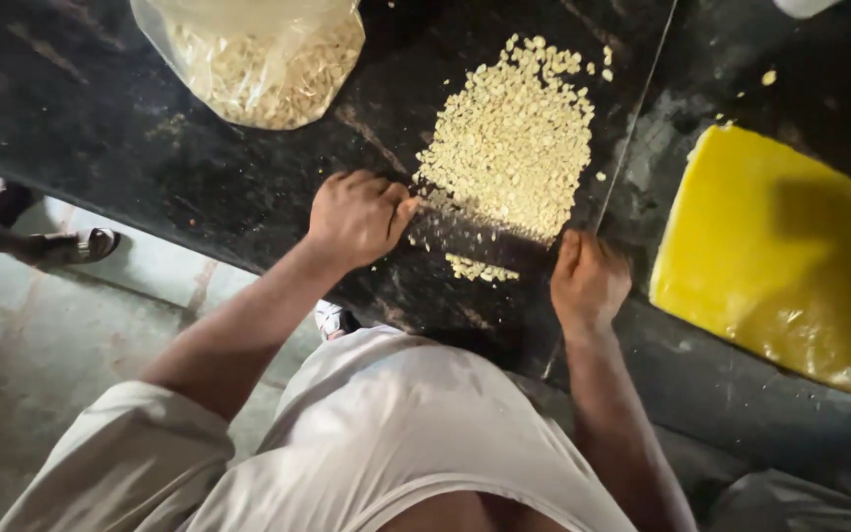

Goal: Crushing cashew nuts or similar ingredients using a rolling pin and a bench scraper on a production counter.

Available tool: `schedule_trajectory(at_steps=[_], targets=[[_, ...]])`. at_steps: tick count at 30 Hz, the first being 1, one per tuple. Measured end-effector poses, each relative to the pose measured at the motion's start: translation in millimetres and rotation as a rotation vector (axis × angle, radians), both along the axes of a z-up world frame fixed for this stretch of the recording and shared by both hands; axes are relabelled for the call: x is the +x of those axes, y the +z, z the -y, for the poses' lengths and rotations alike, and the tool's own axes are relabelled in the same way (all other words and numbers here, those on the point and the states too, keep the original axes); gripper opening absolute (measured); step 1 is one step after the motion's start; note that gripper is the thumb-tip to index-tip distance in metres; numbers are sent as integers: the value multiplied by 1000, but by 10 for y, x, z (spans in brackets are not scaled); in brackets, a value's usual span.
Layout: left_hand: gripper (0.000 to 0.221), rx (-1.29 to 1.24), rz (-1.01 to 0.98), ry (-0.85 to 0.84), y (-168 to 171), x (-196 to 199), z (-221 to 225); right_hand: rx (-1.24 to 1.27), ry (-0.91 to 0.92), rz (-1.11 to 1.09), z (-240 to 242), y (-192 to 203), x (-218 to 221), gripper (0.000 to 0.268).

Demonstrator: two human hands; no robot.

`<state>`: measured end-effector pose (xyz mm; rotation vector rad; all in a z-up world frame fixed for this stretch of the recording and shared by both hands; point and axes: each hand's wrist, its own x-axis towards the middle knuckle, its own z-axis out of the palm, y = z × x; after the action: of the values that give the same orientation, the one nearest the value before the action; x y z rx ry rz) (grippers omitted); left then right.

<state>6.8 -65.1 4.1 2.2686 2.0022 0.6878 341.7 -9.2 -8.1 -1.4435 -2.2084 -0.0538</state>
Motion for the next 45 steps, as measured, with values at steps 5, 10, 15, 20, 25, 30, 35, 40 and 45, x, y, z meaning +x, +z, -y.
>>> schedule_trajectory(at_steps=[5,10,15,20,25,30,35,40,45], targets=[[34,4,-16,36,182,-17,252,-11,71,-27,234,21,19,19],[36,-80,-39,78,136,-109,231,-152,99,-28,282,19,-133,25],[33,-219,24,97,142,-102,17,-116,24,116,51,201,-338,18],[32,-195,-4,104,82,-243,-520,-119,-24,209,-472,59,-405,23],[37,-124,-70,64,2,-346,-1209,1,-12,221,-1139,-17,-443,27],[47,-98,-248,5,-21,-345,-1559,180,9,230,-1614,-20,-567,30],[45,-47,-142,35,107,-313,-1238,166,-12,234,-1363,-191,-466,28],[39,-23,-56,37,100,-181,-500,90,-65,206,-615,-136,-396,23],[33,-172,-22,62,45,-149,-202,32,123,-6,-274,120,-375,19]])
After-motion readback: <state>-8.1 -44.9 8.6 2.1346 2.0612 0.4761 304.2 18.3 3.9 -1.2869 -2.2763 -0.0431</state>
